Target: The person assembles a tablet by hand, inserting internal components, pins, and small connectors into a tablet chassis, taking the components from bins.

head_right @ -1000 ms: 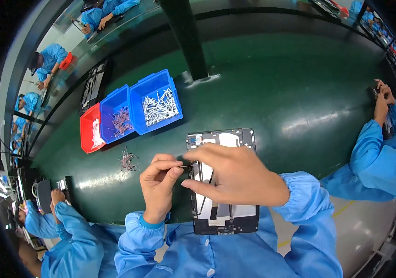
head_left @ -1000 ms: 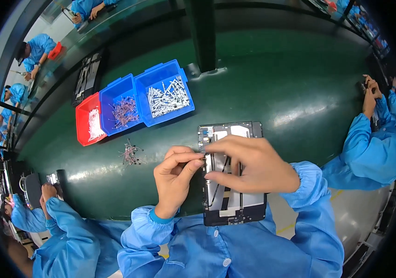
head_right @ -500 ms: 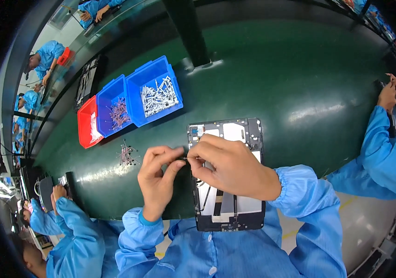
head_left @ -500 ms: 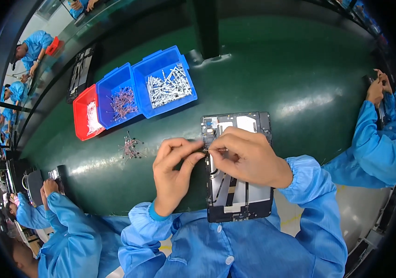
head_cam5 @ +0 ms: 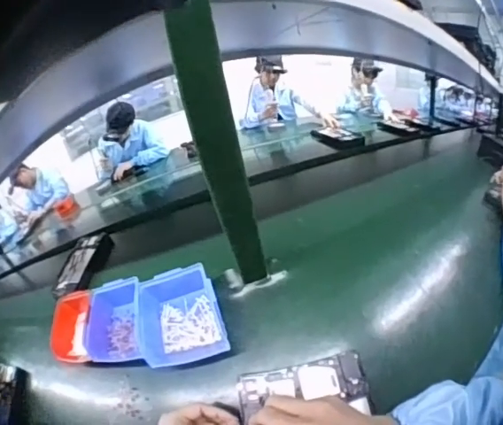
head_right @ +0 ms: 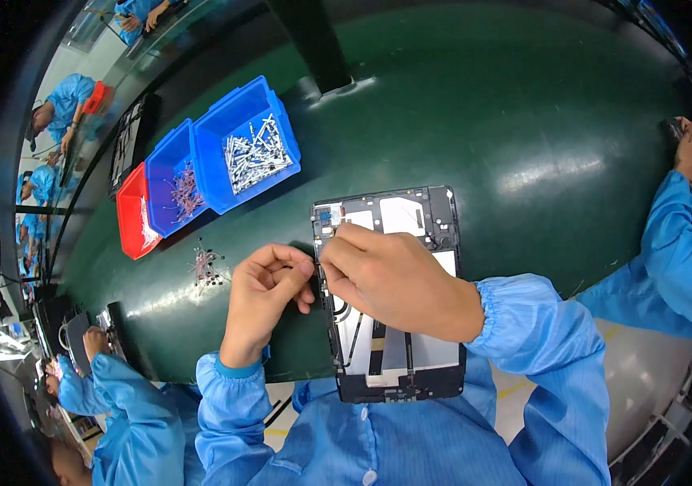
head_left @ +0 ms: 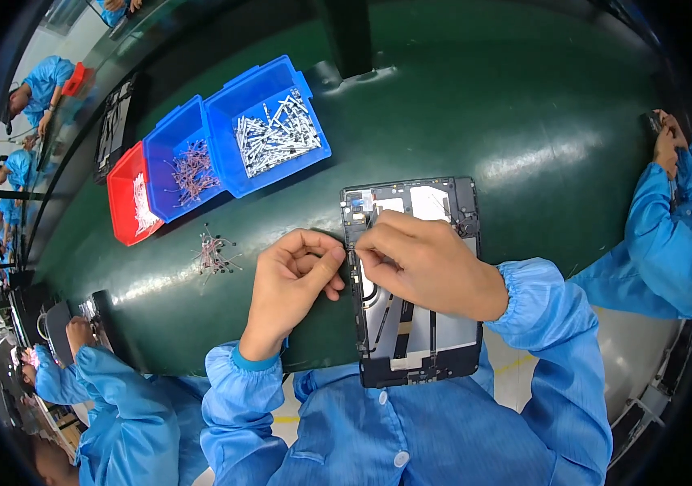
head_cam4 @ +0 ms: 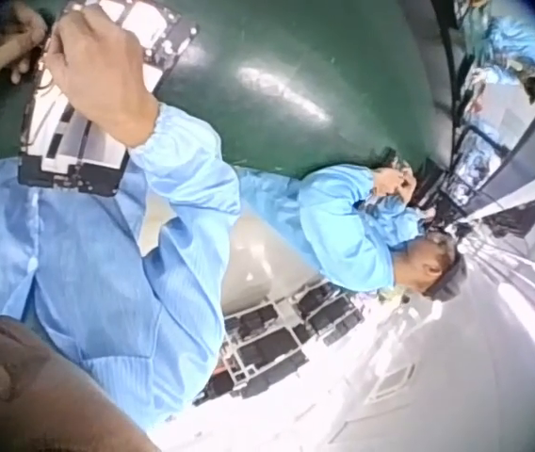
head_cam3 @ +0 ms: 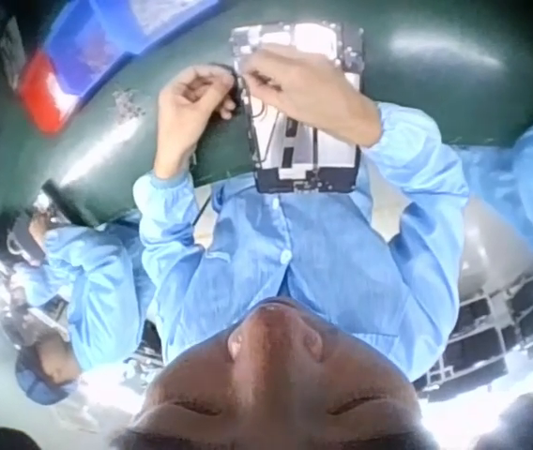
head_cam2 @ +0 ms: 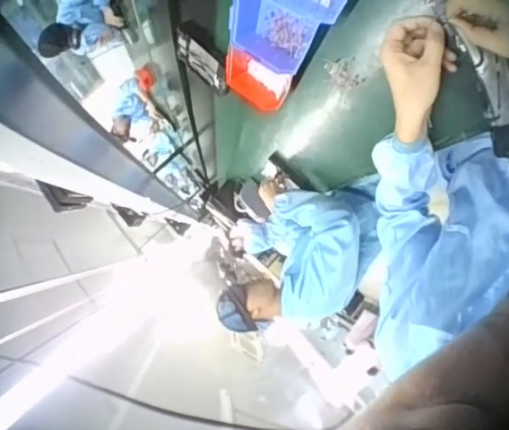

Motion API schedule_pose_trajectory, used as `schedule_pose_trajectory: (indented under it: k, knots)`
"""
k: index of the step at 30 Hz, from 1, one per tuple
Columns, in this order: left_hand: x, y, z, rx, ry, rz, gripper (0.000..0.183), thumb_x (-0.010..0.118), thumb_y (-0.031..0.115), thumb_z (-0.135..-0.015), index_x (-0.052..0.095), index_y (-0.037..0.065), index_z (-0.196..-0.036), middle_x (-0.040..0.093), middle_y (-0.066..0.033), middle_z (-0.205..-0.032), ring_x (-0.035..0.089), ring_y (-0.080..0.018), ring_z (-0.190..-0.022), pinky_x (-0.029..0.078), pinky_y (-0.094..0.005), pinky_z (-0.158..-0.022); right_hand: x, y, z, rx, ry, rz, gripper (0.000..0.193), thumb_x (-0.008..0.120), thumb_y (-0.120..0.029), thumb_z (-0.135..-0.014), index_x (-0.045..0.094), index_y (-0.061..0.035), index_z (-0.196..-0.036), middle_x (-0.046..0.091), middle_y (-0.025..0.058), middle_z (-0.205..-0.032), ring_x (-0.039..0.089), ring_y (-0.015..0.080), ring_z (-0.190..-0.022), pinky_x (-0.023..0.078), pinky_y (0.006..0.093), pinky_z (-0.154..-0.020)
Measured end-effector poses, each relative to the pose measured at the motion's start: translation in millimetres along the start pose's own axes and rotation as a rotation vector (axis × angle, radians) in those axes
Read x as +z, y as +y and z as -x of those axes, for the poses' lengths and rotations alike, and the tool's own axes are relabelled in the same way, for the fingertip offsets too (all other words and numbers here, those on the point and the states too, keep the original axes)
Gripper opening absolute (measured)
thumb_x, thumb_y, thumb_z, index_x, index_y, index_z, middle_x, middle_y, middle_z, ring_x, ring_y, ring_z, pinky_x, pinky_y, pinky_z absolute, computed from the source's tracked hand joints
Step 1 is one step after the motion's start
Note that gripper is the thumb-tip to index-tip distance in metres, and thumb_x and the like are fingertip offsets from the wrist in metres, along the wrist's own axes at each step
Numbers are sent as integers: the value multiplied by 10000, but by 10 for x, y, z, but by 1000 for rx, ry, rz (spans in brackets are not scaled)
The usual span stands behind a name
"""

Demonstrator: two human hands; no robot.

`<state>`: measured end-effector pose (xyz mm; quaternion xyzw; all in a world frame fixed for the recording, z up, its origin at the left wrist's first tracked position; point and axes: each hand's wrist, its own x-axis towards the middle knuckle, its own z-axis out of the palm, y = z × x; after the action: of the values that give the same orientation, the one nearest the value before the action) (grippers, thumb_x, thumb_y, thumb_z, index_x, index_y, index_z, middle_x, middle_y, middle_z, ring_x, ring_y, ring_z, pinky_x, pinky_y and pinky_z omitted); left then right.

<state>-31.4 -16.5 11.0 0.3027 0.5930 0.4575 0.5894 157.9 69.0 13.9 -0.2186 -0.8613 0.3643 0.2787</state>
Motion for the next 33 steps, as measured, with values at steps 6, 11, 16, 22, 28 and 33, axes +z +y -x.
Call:
schedule_pose_trajectory:
  k: [6,11,16,22,28,33]
  knots:
    - [17,29,-2,-21,21,-37,104,669,45,-927,637,-40,-976,659,-52,-727,628,-92,-605,507,-211,-533,-10,-16,0,8,-13,11,110,691,-34,-799,597,-28,-855,540,81,-796,613,243,-646,506,346,-548]
    - [31,42,-19,-20,9,-61,103,674,48,-923,641,-41,-965,662,-57,-720,628,-92,-599,505,-212,-528,-22,-15,15,28,-14,10,116,693,-1,-793,621,-27,-880,562,79,-796,613,232,-645,502,337,-554]
    - [19,49,-21,-30,17,-84,98,673,47,-923,642,-41,-956,664,-62,-707,628,-95,-590,502,-214,-519,-23,-7,5,-2,-24,33,120,692,-6,-785,614,-30,-874,563,71,-780,609,240,-610,498,345,-526]
    - [-4,106,-54,-80,-21,-67,106,681,45,-915,639,-52,-927,668,-80,-702,633,-109,-580,509,-221,-531,-28,-11,5,14,-25,26,117,689,-4,-786,609,-28,-867,562,73,-774,609,245,-596,493,346,-511]
    - [28,158,-61,-109,8,-85,78,659,1,-889,634,-66,-919,676,-105,-743,664,-139,-623,538,-236,-561,-7,-6,6,24,-6,10,126,691,10,-785,610,-16,-878,574,86,-782,618,243,-607,498,340,-520]
    - [53,170,-75,-112,16,-78,71,644,-7,-878,630,-67,-914,675,-112,-767,670,-145,-635,550,-244,-566,-12,-16,2,46,-2,2,124,693,14,-785,616,-11,-878,579,93,-786,621,239,-620,502,333,-534]
